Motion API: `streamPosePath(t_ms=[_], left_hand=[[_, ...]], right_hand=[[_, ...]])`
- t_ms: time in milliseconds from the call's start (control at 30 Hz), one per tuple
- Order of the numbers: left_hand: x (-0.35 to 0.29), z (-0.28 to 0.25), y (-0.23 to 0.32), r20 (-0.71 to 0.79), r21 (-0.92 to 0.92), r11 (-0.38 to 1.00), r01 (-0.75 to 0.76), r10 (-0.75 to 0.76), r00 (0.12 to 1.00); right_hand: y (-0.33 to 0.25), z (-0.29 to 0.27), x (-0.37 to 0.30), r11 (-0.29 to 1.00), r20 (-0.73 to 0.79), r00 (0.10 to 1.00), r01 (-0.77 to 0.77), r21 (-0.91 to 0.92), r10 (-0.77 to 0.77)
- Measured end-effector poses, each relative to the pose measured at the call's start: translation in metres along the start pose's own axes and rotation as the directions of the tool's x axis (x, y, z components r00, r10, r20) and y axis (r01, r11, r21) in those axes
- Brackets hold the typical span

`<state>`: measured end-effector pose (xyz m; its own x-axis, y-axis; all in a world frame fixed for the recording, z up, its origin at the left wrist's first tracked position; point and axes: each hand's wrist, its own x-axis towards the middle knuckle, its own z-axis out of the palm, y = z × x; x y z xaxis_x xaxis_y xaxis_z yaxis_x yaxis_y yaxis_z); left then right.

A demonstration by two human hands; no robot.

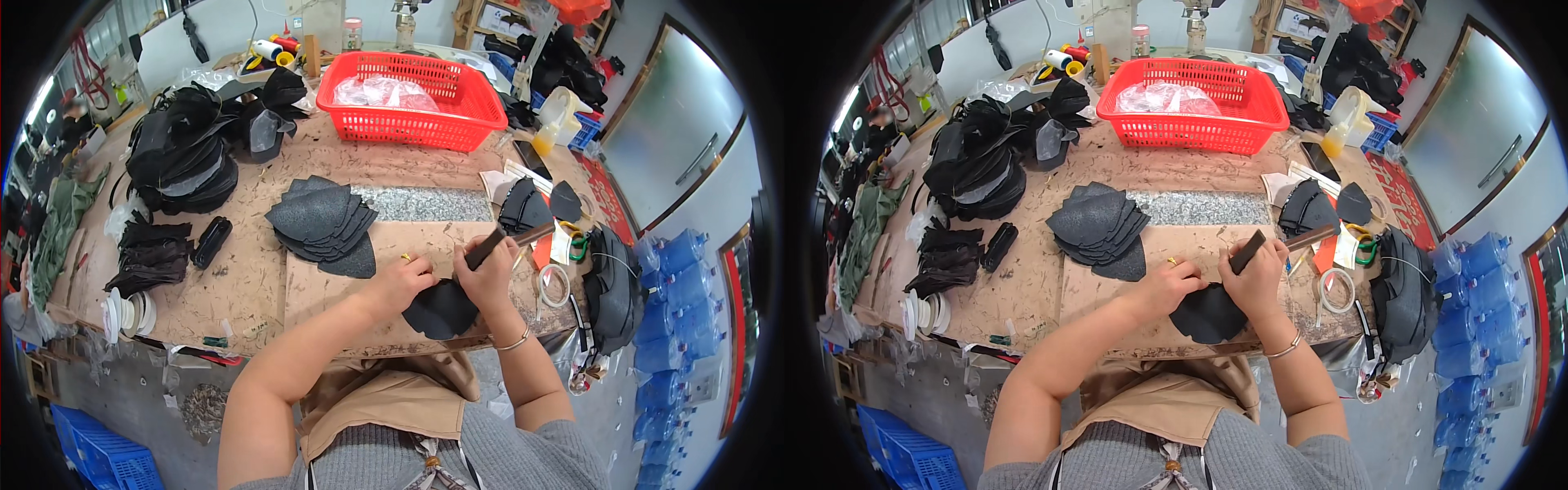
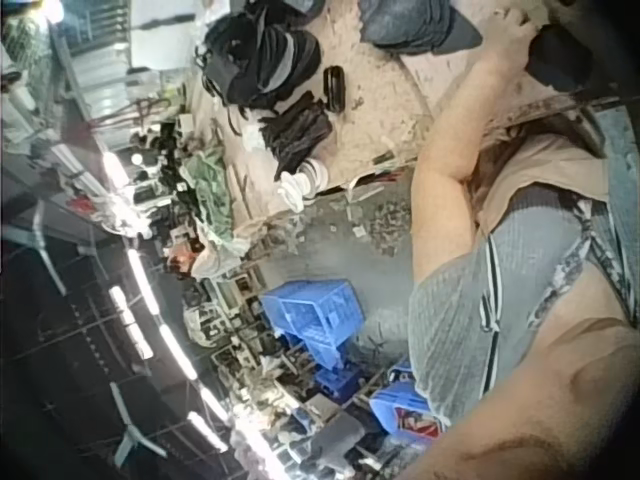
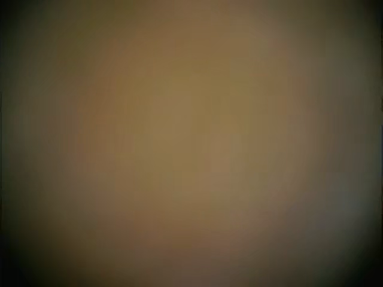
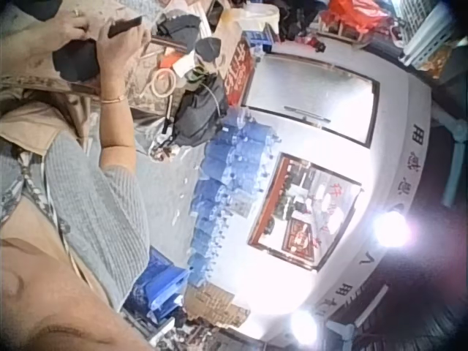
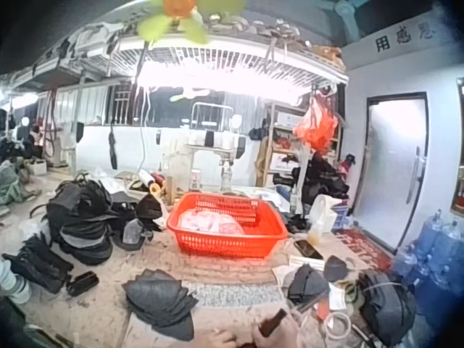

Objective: Hammering and flattening the edges of leather shoe components on a workbench.

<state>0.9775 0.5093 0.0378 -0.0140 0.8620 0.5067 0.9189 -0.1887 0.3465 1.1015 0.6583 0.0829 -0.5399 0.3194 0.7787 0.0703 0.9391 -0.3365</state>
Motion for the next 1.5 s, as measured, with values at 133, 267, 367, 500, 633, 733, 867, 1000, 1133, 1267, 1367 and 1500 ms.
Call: streamPosePath(t_ms=[133,267,367,500,633,733,867,1000,1133,1267,1367,1500], left_hand=[[0.001,0.002,0.000,-0.015,-0.006,1.000,0.025,-0.025,1.000],[-0.003,0.006,-0.001,-0.041,-0.051,0.998,0.031,-0.033,0.999],[0.001,0.006,-0.004,-0.081,-0.121,0.991,0.052,-0.062,0.995],[-0.013,-0.003,-0.003,-0.045,-0.176,0.977,0.124,-0.134,0.990],[-0.015,-0.008,0.004,-0.013,0.059,0.997,0.057,-0.056,0.998],[-0.014,-0.006,0.004,-0.009,0.085,0.995,0.053,-0.052,0.999],[-0.016,-0.006,0.006,0.026,0.078,0.991,0.108,-0.111,0.994],[-0.020,-0.006,0.002,-0.046,-0.130,0.985,0.117,-0.124,0.991],[-0.025,-0.010,0.010,-0.054,-0.021,0.993,0.113,-0.114,0.992],[-0.028,-0.009,0.008,-0.062,-0.015,0.994,0.106,-0.107,0.992],[-0.033,-0.011,0.011,-0.079,0.010,0.994,0.109,-0.108,0.991],[-0.028,-0.013,0.016,-0.042,0.085,0.990,0.110,-0.106,0.993]], right_hand=[[-0.005,0.013,-0.002,1.000,-0.061,0.998,0.012,-0.025,-0.013],[-0.002,0.006,-0.003,0.997,-0.003,0.998,0.062,-0.039,-0.062],[-0.010,0.011,-0.004,0.999,-0.101,0.995,0.001,-0.036,-0.005],[-0.001,0.012,-0.002,0.999,0.047,0.999,-0.015,0.045,0.013],[-0.011,0.012,-0.001,0.998,-0.092,0.995,-0.021,0.055,0.026],[-0.005,0.019,-0.004,0.998,0.012,0.999,-0.042,0.053,0.041],[-0.016,0.011,0.003,0.996,-0.105,0.994,0.029,0.082,-0.020],[-0.007,0.019,-0.003,0.996,0.063,0.996,-0.067,0.061,0.063],[-0.012,0.016,0.004,0.996,0.006,0.999,0.046,0.082,-0.047],[-0.014,0.023,-0.002,0.996,0.061,0.998,0.027,0.090,-0.033],[-0.019,0.014,0.007,0.991,0.025,0.992,0.125,0.052,-0.126],[-0.021,0.030,-0.002,0.994,0.002,0.996,0.083,0.074,-0.084]])
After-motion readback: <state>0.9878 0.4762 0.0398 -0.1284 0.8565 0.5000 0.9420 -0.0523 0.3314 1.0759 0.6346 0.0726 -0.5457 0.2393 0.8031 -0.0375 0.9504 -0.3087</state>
